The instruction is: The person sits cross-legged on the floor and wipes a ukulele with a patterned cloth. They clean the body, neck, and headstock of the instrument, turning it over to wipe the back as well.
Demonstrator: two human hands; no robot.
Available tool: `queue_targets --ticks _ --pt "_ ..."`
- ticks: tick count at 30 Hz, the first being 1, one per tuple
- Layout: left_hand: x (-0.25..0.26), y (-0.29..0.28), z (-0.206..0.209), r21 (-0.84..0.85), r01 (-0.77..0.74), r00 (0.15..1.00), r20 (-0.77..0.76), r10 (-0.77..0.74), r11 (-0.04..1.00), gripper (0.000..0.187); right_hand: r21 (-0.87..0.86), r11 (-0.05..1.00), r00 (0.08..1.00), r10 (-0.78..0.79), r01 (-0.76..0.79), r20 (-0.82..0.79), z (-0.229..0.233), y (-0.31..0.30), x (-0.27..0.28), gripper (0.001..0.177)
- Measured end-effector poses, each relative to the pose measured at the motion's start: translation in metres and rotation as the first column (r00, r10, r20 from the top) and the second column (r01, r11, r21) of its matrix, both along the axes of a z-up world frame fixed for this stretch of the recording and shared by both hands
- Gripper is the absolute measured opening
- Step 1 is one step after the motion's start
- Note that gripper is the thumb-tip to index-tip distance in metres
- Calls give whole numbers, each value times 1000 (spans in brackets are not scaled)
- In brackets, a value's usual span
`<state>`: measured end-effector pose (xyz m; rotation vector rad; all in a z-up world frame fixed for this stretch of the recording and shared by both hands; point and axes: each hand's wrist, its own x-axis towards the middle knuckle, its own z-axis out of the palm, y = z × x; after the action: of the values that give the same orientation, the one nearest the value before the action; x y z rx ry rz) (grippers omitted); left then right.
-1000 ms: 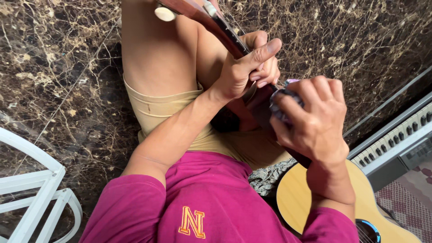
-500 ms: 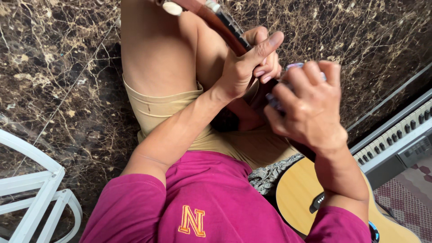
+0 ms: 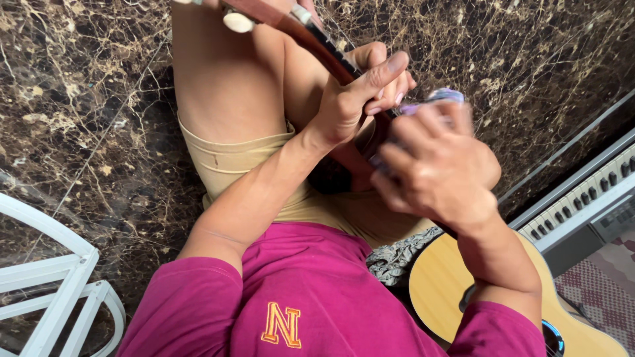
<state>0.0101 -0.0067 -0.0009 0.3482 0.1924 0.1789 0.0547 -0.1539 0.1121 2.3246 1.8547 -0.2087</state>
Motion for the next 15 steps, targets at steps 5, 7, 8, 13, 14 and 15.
queue_targets --ticks 5,7,8,13,14,15 --pt "-2 7 7 22 18 999 -33 -17 1000 44 -54 996 977 57 -69 -204 0 0 10 46" --pt "1 3 3 13 5 1000 -26 -5 1000 44 15 1000 995 -18 20 -95 0 -1 9 40" --pt "3 2 1 5 -8 1000 -17 8 1000 44 96 990 995 -102 100 10 1 -1 9 35" --pt "0 2 4 -20 -8 1000 -25 8 1000 43 31 999 993 15 -12 -115 -4 2 8 36" --pt "-2 1 4 -16 -2 999 -42 2 1000 43 -5 997 971 71 -74 -228 -6 3 7 39" --pt "-2 1 5 -19 2 999 -42 -2 1000 43 -9 997 971 67 -70 -229 -7 1 7 39"
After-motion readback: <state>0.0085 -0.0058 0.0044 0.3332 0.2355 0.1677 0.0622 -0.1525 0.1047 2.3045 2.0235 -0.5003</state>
